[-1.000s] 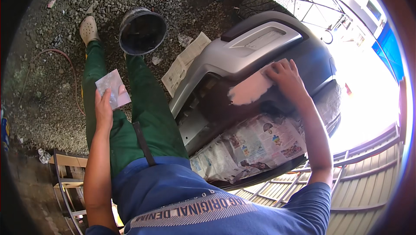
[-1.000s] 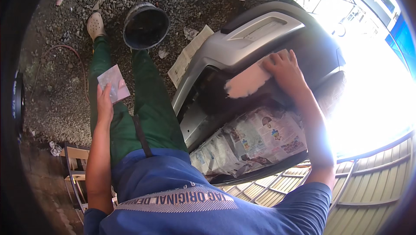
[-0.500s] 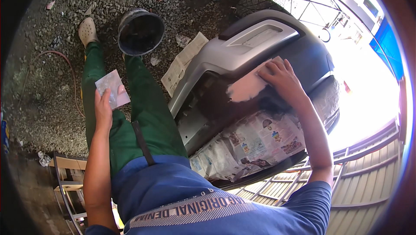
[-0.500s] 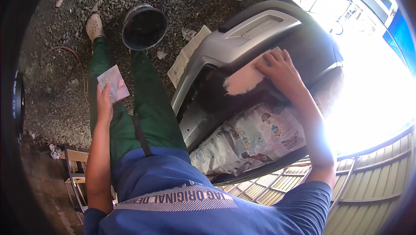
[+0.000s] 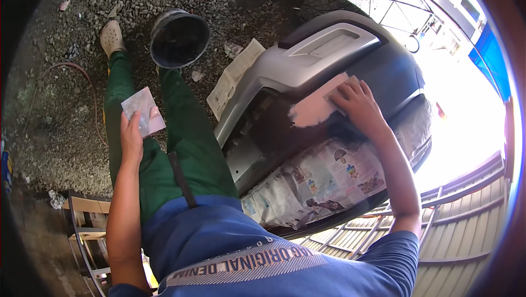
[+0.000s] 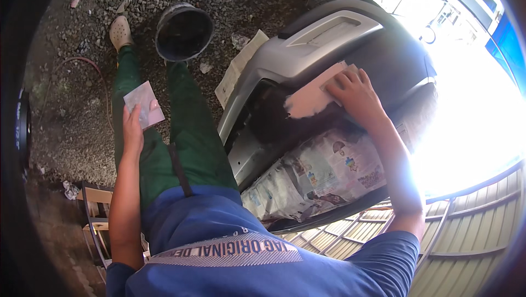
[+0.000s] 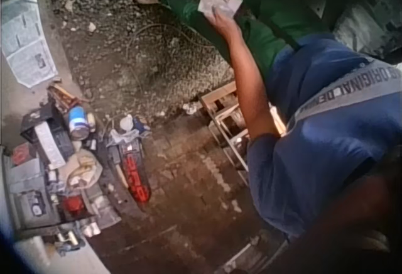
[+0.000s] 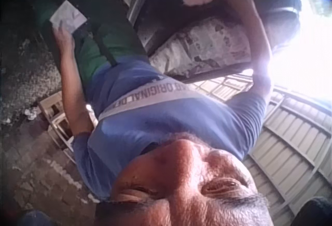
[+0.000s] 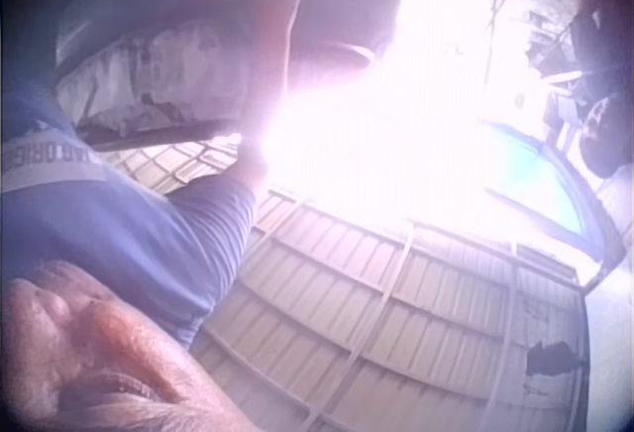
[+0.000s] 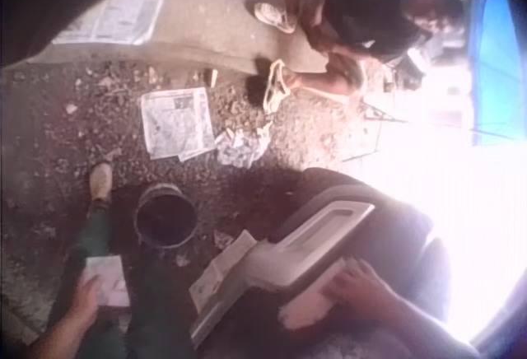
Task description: The person rubs two pieces of sandpaper together, holds them against a vehicle bumper, and continues rubbing the sandpaper sheets against each other.
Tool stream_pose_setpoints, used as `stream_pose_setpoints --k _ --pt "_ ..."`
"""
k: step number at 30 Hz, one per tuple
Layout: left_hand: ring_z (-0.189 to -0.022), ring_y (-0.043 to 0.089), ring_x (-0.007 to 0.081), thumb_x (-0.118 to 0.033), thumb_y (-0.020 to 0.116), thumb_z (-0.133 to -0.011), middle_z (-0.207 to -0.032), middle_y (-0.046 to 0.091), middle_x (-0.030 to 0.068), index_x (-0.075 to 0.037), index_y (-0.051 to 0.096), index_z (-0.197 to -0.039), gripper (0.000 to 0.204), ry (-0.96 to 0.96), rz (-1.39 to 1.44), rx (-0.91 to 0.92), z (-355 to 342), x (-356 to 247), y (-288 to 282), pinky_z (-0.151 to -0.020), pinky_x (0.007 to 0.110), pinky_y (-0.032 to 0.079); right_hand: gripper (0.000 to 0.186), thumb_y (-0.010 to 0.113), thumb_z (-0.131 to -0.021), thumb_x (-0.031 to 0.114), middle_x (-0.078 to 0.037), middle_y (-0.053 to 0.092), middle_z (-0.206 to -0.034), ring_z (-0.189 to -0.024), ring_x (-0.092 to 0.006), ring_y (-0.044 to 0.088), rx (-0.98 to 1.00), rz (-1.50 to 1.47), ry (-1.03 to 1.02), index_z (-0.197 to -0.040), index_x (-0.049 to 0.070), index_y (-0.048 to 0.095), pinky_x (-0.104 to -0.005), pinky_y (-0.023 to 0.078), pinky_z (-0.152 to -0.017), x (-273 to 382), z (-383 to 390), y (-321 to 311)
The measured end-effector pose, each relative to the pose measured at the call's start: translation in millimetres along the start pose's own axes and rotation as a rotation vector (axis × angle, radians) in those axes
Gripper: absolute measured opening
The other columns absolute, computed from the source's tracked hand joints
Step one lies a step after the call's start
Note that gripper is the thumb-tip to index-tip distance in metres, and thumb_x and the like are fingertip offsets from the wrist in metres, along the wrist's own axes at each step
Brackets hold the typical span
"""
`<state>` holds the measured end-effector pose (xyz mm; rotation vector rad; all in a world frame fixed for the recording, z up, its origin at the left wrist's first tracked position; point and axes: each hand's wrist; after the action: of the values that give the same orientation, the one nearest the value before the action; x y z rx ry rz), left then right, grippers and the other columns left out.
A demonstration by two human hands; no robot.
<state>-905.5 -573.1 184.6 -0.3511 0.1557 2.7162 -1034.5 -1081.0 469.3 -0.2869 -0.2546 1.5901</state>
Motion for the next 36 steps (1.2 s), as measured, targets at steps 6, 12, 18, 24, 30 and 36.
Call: stream_pose_setpoints --k 6,12,18,24,30,36 --pt "-0.12 0.055 0.0217 -0.025 0.055 -0.103 -0.132 0.057 0.0142 0.003 0.044 -0.142 0.049 0.069 -0.033 -0.007 1 -1 3 -0.104 0.034 0.041 0.038 0.062 -0.086 0.011 -0.009 0.059 -0.128 -0.129 -0.0306 0.053 -0.01 -0.03 -0.001 -0.122 0.023 0.064 -0.0567 0.035 -0.115 4 11 -18" --pt "-0.122 0.055 0.0208 -0.025 0.056 -0.103 -0.132 0.057 0.011 -0.001 0.049 -0.138 0.043 0.029 0.006 0.019 0 -1 0 -0.104 0.034 0.043 0.04 0.059 -0.088 0.008 -0.011 0.057 -0.132 -0.131 -0.0307 0.051 -0.048 0.026 -0.034 -0.125 0.023 0.064 -0.0584 0.034 -0.115 18 -13 -1" --pt "-0.117 0.057 0.0209 -0.024 0.056 -0.103 -0.13 0.058 0.0132 0.003 0.046 -0.14 0.047 0.004 0.022 -0.008 5 -7 2 -0.101 0.033 0.044 0.044 0.054 -0.089 0.007 -0.011 0.055 -0.136 -0.134 -0.0316 0.048 0.043 0.006 -0.002 -0.128 0.024 0.064 -0.0557 0.032 -0.118 24 -27 2" --pt "-0.115 0.057 0.02 -0.024 0.056 -0.103 -0.129 0.058 0.0126 0.003 0.048 -0.138 0.045 0.001 0.002 -0.008 5 -5 2 -0.1 0.033 0.045 0.037 0.06 -0.087 0.012 -0.009 0.058 -0.125 -0.129 -0.0306 0.052 -0.025 -0.006 -0.007 -0.122 0.024 0.065 -0.0571 0.036 -0.114 28 -6 3" --pt "-0.116 0.057 0.0208 -0.023 0.055 -0.103 -0.128 0.059 0.0129 0.003 0.048 -0.138 0.044 0.014 0.014 -0.012 6 -4 1 -0.1 0.033 0.044 0.04 0.058 -0.088 0.012 -0.01 0.057 -0.131 -0.132 -0.0311 0.049 0.048 -0.02 0.031 -0.126 0.024 0.063 -0.057 0.034 -0.115 32 18 -7" --pt "-0.122 0.055 0.0207 -0.026 0.057 -0.102 -0.132 0.057 0.0114 0.0 0.048 -0.14 0.046 0.019 0.003 -0.003 1 4 -4 -0.104 0.033 0.042 0.041 0.059 -0.088 0.011 -0.01 0.056 -0.13 -0.131 -0.0311 0.049 -0.048 -0.02 -0.026 -0.126 0.023 0.063 -0.0581 0.034 -0.114 56 -9 -9"
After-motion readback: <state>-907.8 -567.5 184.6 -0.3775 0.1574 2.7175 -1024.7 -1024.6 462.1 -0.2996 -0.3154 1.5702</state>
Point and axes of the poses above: each hand's wrist, its own z-axis away from the middle knuckle, its own y-axis out of the palm, x = y × z
